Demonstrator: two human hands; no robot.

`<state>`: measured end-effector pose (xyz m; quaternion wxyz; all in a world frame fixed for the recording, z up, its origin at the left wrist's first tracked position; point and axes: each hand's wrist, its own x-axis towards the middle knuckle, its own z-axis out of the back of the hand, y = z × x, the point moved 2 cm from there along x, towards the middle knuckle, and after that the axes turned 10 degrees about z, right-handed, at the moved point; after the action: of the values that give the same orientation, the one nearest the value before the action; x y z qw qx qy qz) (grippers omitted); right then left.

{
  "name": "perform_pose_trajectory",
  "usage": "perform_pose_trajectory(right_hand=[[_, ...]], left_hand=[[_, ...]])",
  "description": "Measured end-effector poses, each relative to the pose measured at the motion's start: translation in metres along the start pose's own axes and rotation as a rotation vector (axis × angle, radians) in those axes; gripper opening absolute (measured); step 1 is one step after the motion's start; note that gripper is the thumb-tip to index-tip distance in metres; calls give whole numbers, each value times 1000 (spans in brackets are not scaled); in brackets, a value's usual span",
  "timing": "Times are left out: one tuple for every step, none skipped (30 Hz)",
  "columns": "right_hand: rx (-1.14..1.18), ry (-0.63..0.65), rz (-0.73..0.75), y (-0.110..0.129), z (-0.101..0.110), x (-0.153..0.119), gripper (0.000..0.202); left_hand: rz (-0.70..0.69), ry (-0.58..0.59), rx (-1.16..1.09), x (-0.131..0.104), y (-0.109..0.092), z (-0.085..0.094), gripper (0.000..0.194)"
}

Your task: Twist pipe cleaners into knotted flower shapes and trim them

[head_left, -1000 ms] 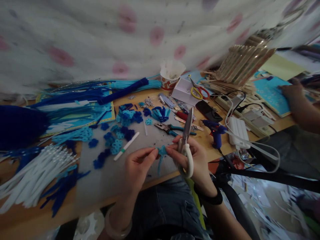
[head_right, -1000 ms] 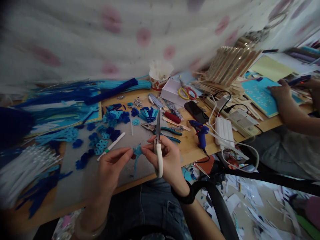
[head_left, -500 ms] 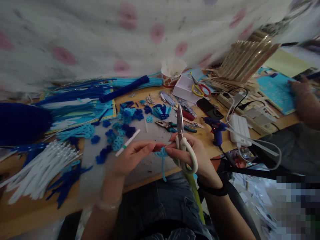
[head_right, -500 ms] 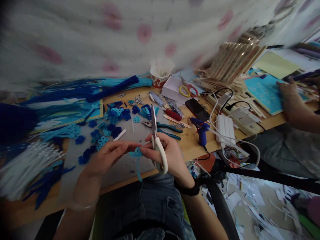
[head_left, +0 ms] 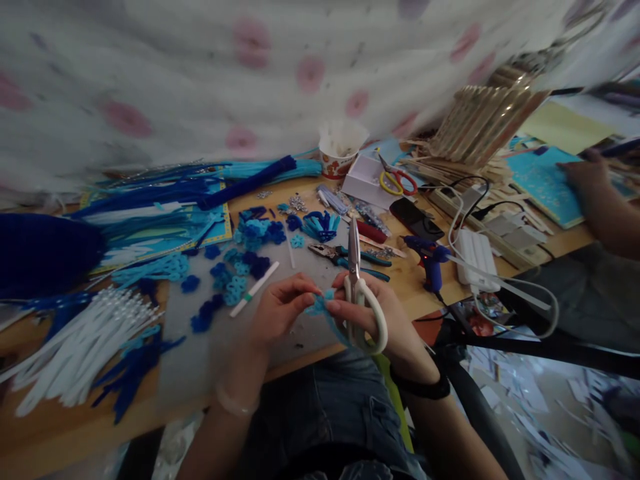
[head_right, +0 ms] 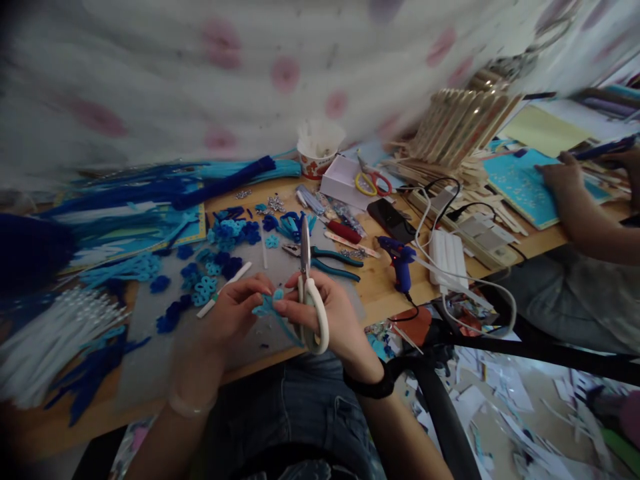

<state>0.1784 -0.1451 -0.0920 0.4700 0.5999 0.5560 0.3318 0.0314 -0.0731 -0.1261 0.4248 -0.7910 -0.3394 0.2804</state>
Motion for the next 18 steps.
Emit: perform_pose_trajectory(right_hand=[[1, 2, -1, -2, -1, -1, 46], [1, 0, 4, -4, -2, -1, 46], [1, -3, 14, -6, -4, -2, 46], [3, -6, 24, -7, -5, -2, 45], [8, -6, 30, -9, -7, -3, 45], [15, -5, 34, -9, -9, -4, 45], [21, -3, 35, -10, -10, -5, 46], [25, -1, 39, -10, -11, -5, 46], [27, 0, 46, -10, -12, -6, 47], [31, 0, 56, -10, -13, -7, 47], [38, 3, 64, -9, -13, -7, 47], [46, 7, 68, -9, -13, -8, 47], [51, 11, 67, -8, -13, -8, 47], [53, 9, 65, -8, -12, -9, 47], [50, 2, 63, -8, -11, -9, 48], [47, -9, 61, -8, -10, -9, 48], [46, -19, 62, -8, -9, -10, 48], [52, -27, 64, -8, -8, -10, 49]], left_hand=[[0, -19, -16, -1, 0, -1, 26], [1, -32, -26, -3, 0, -2, 26], [2, -42, -33, -4, 0, -3, 28], [9, -56, -42, -5, -1, -4, 30], [20, -70, -53, -6, -1, -5, 32], [33, -84, -62, -7, -1, -6, 34], [49, -95, -74, -8, 0, -7, 36], [66, -103, -90, -8, 0, -8, 37], [81, -105, -109, -9, 1, -10, 38], [97, -98, -128, -10, 1, -11, 39], [109, -86, -148, -10, 2, -12, 39], [119, -72, -167, -11, 2, -14, 40], [124, -61, -183, -11, 3, -14, 40], [123, -59, -198, -12, 3, -14, 39], [112, -65, -213, -12, 3, -14, 36], [90, -74, -228, -12, 3, -13, 34], [62, -78, -239, -13, 3, -12, 32], [32, -77, -246, -14, 3, -11, 31]])
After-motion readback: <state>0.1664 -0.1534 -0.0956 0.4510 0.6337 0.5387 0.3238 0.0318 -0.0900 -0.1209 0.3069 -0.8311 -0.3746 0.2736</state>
